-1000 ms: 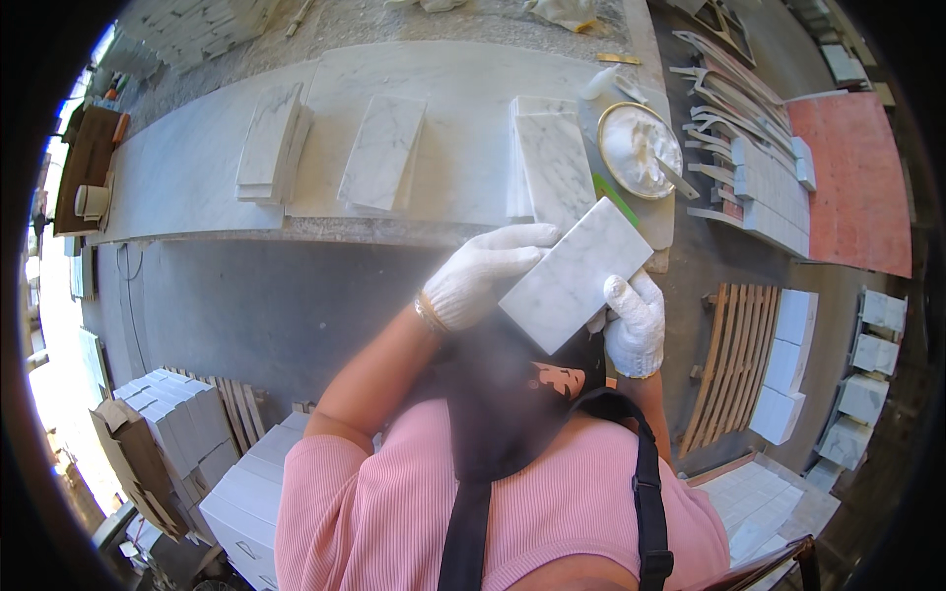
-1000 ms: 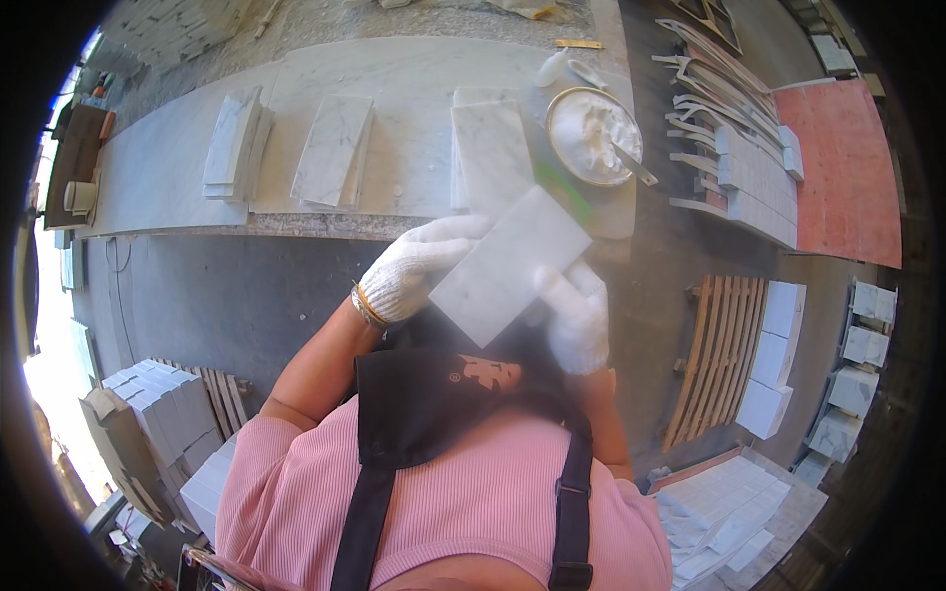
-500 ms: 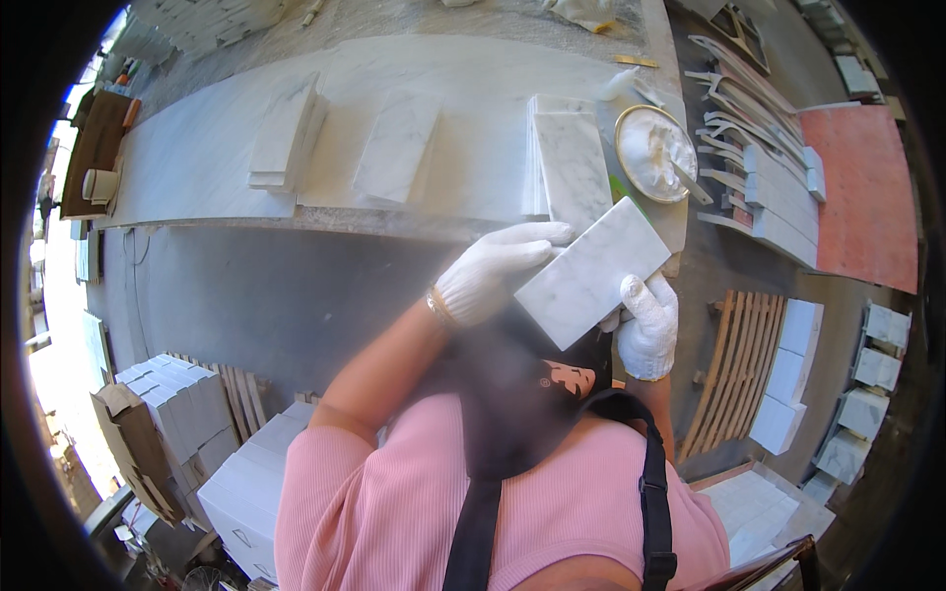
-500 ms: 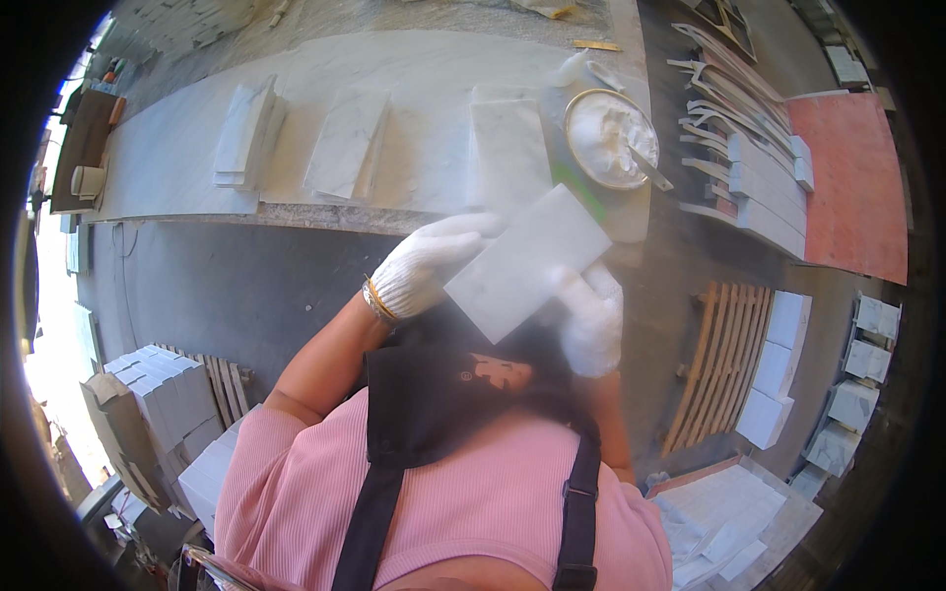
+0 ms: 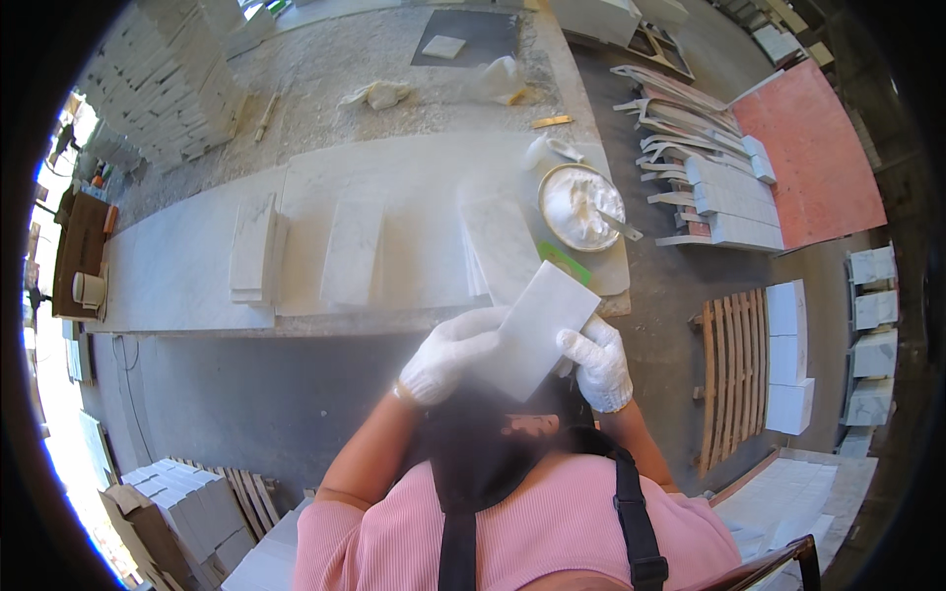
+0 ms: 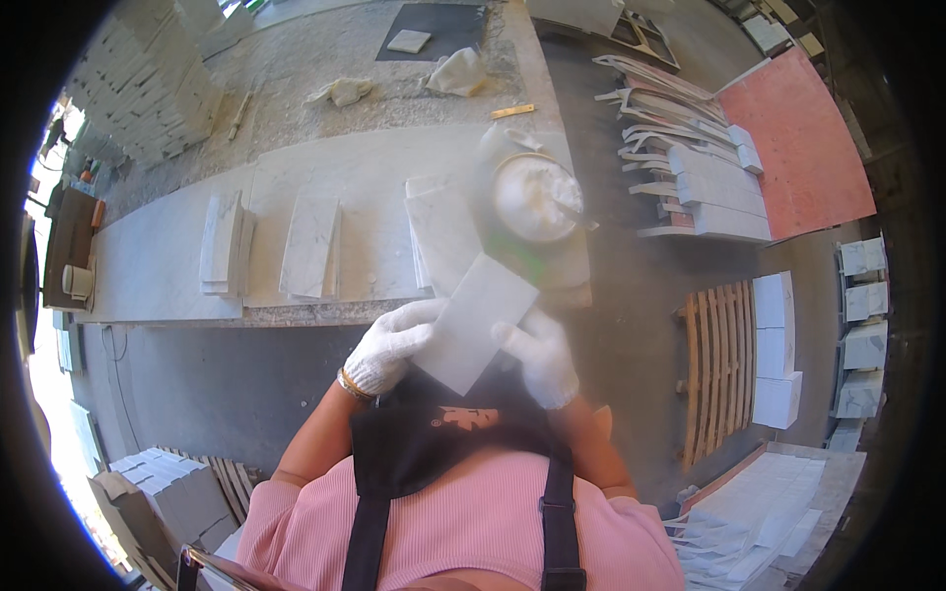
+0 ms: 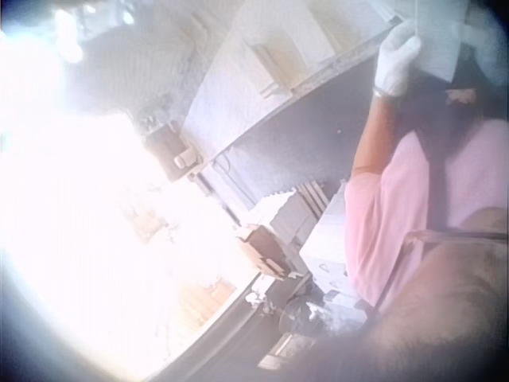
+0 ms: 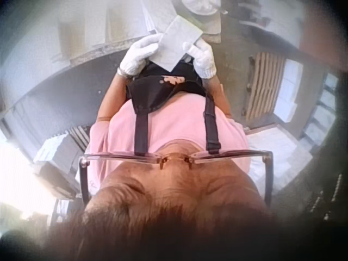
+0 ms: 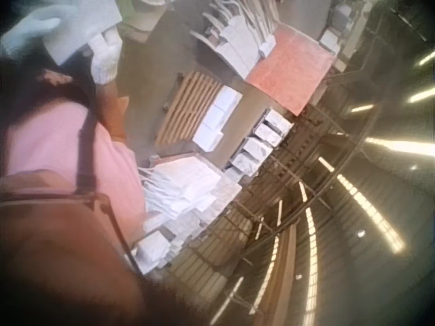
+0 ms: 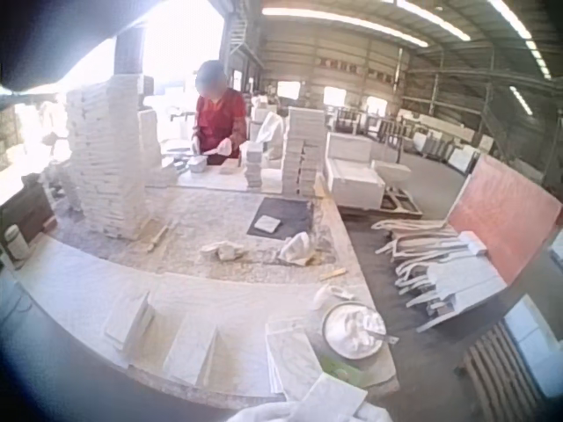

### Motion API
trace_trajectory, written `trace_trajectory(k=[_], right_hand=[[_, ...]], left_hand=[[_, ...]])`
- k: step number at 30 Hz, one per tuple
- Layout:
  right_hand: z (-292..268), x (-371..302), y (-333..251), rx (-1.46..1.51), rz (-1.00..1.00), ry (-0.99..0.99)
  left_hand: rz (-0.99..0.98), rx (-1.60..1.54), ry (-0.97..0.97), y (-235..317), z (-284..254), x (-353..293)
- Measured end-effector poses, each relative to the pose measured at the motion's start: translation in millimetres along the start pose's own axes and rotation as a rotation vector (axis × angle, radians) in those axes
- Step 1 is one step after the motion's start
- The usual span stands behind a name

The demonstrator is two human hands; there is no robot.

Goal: The person repeatedly picks up white rectangular tiles, applies a white paste from a container using a small metal spatula, and rubs the paste into the tile edges with a green sponge. The tiles are then placed back on the workbench.

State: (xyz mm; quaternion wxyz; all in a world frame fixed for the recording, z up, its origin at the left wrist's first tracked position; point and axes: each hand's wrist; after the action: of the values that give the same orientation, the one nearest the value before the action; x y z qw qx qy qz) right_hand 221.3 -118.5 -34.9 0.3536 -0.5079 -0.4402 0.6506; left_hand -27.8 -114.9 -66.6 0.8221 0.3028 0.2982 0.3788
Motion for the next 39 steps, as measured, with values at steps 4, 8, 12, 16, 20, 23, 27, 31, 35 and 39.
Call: trace_trajectory(k=[4,8,12,16,20,23,27,31,35,39], right_hand=[[0,-3,-1,-0.026,0.035,-0.025],[-1,-4,2,-0.007,-0.034,-0.046],[-6,-5,3,-0.058,0.004,-0.054],[-12,-6,1,-0.079,0.026,-0.069],[-14,-5,4,0.013,0.036,-0.086],[-15,-3,6,0.012,0.052,-0.066],[-28,-1,0,-0.056,-0.032,-0.074],[-66,6,-18,-0.119,-0.082,0.033],[-114,31,-32,-0.349,-0.236,0.352],[-144,67,-39,-0.882,-0.395,0.484]], left_hand=[[-0.052,0.162,0.039,8,6,0],[-0.052,0.244,0.064,10,12,-1],[-0.049,0.247,0.091,12,18,-2],[-0.055,0.329,0.094,16,22,-3],[-0.055,0.383,0.112,20,27,-3],[-0.029,0.536,0.119,24,32,3],[-0.067,0.643,0.118,31,38,25],[-0.098,0.331,0.067,40,45,45],[-0.113,0.206,0.026,51,48,63],[-0.113,0.189,-0.024,61,42,81]])
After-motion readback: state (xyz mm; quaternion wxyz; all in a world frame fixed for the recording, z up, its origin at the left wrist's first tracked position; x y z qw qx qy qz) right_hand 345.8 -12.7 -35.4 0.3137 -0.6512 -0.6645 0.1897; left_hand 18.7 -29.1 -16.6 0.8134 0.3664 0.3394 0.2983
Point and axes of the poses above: each hand's wrist, its own x-axis towards the middle knuckle, its own z-axis out of the palm, y = z × x, and after that the axes turned 5 degrees about -y, right-handed
